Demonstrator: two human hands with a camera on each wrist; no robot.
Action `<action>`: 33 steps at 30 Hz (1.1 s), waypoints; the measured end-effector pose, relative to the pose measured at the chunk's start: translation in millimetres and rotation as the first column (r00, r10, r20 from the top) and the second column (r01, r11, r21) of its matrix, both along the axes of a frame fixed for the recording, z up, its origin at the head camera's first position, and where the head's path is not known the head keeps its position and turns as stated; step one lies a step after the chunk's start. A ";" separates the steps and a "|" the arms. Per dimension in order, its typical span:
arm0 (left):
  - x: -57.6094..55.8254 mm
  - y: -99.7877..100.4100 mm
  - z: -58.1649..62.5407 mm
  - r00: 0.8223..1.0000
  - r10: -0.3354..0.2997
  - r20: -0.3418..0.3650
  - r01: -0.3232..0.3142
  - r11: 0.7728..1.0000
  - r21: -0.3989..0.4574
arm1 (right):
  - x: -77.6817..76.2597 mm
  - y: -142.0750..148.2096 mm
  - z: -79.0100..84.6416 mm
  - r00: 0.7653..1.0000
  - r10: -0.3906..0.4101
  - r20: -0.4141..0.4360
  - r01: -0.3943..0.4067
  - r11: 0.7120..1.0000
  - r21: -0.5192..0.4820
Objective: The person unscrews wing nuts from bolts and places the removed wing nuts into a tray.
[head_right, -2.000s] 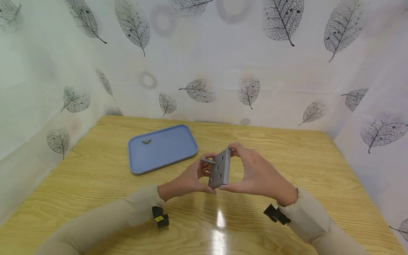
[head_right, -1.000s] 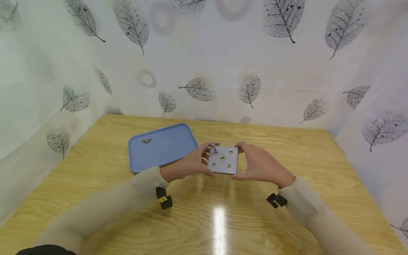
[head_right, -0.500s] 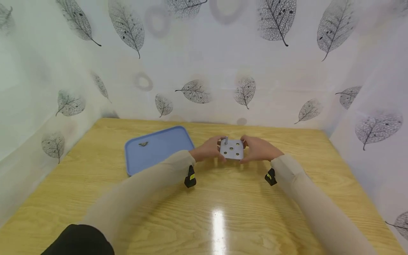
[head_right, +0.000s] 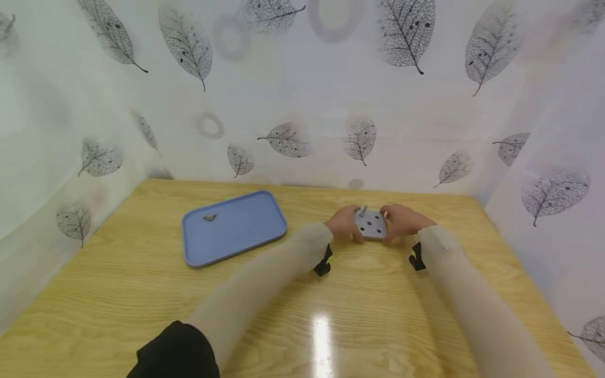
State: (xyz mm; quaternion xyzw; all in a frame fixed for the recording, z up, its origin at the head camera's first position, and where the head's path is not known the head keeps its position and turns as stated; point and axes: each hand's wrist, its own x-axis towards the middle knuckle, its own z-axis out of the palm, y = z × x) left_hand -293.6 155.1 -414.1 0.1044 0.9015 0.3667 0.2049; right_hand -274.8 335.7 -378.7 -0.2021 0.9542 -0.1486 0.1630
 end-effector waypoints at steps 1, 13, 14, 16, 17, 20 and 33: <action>-0.2 6.7 -0.7 1.000 -0.007 -0.009 0.007 0.999 -0.032 | 1.4 4.4 -0.3 1.000 -0.005 0.002 0.005 1.000 0.005; 13.7 50.3 10.2 0.999 -0.046 -0.017 0.041 0.975 -0.217 | 17.4 36.9 4.2 0.999 -0.033 0.024 0.031 0.995 0.094; 15.0 51.1 10.7 0.999 -0.049 -0.022 0.043 0.972 -0.231 | 17.9 37.4 4.9 0.999 -0.033 0.029 0.030 0.995 0.093; 17.7 50.7 12.4 0.997 -0.065 -0.044 0.051 0.963 -0.265 | 18.6 38.3 5.0 0.999 -0.034 0.036 0.031 0.995 0.094; 18.6 50.3 13.0 0.996 -0.073 -0.054 0.055 0.958 -0.282 | 18.7 38.9 5.0 0.999 -0.033 0.038 0.029 0.995 0.096; 19.5 48.3 13.9 0.993 -0.089 -0.079 0.058 0.941 -0.334 | 18.7 40.0 4.2 0.999 -0.029 0.036 0.025 0.995 0.100; 16.2 49.1 7.3 0.975 -0.173 -0.141 0.075 0.850 -0.521 | 21.6 34.2 10.8 0.998 -0.030 0.050 0.024 0.991 0.133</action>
